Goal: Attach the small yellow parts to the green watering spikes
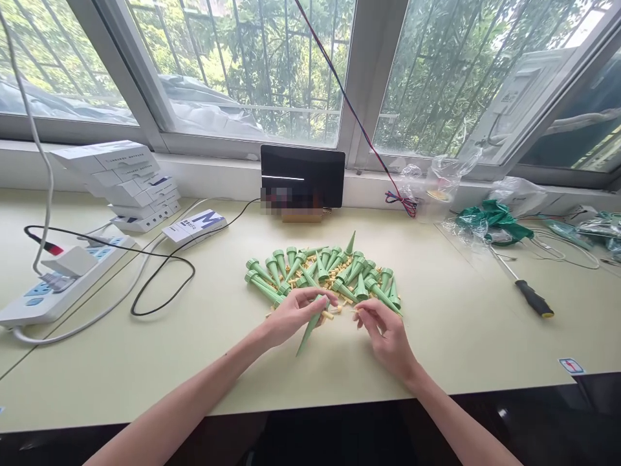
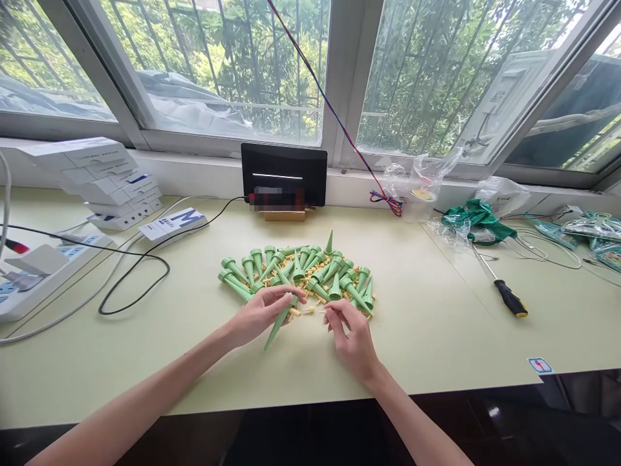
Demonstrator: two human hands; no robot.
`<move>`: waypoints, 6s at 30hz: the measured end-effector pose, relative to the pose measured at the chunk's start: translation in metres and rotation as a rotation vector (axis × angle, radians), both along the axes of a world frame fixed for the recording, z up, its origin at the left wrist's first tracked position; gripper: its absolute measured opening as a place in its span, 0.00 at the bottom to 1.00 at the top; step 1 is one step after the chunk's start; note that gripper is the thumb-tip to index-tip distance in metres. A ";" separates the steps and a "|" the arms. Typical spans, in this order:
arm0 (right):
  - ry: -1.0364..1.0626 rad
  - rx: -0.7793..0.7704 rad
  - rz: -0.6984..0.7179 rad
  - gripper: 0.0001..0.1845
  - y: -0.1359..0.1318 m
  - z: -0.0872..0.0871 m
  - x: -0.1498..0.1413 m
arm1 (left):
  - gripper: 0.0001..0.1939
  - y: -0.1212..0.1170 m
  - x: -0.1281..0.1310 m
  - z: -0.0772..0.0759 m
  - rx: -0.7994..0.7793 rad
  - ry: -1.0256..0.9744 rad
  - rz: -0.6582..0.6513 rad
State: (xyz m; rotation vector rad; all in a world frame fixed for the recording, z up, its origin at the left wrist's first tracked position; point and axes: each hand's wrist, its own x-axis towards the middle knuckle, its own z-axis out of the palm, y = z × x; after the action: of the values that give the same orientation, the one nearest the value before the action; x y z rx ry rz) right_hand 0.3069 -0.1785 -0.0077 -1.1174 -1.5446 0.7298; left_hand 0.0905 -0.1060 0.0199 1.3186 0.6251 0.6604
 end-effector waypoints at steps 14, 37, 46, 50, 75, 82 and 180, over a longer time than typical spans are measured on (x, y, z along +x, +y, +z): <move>-0.030 0.042 -0.129 0.09 -0.002 -0.001 -0.010 | 0.14 -0.004 0.009 -0.005 -0.001 -0.060 0.065; 0.035 0.002 -0.225 0.11 -0.001 0.008 -0.009 | 0.17 -0.009 0.020 -0.003 -0.157 0.035 -0.097; 0.033 -0.089 -0.105 0.10 -0.004 0.006 -0.006 | 0.16 -0.012 0.021 -0.001 -0.095 -0.035 -0.065; -0.003 -0.088 -0.077 0.09 -0.004 0.004 -0.007 | 0.15 -0.012 0.022 -0.003 -0.100 -0.062 -0.076; 0.025 -0.086 0.045 0.09 -0.003 0.002 -0.008 | 0.17 -0.014 0.020 -0.010 0.054 0.133 -0.056; -0.002 -0.061 0.052 0.08 -0.003 0.000 -0.008 | 0.18 -0.014 0.020 -0.008 0.049 0.118 -0.046; -0.125 -0.139 0.059 0.13 -0.002 0.001 -0.009 | 0.19 -0.012 0.016 -0.007 0.199 0.190 -0.019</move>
State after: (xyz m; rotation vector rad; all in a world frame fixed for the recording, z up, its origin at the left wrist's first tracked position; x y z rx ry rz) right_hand 0.2977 -0.1810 -0.0065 -1.2448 -1.6580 0.8312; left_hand 0.1069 -0.1182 0.0126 1.5843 0.7128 0.5972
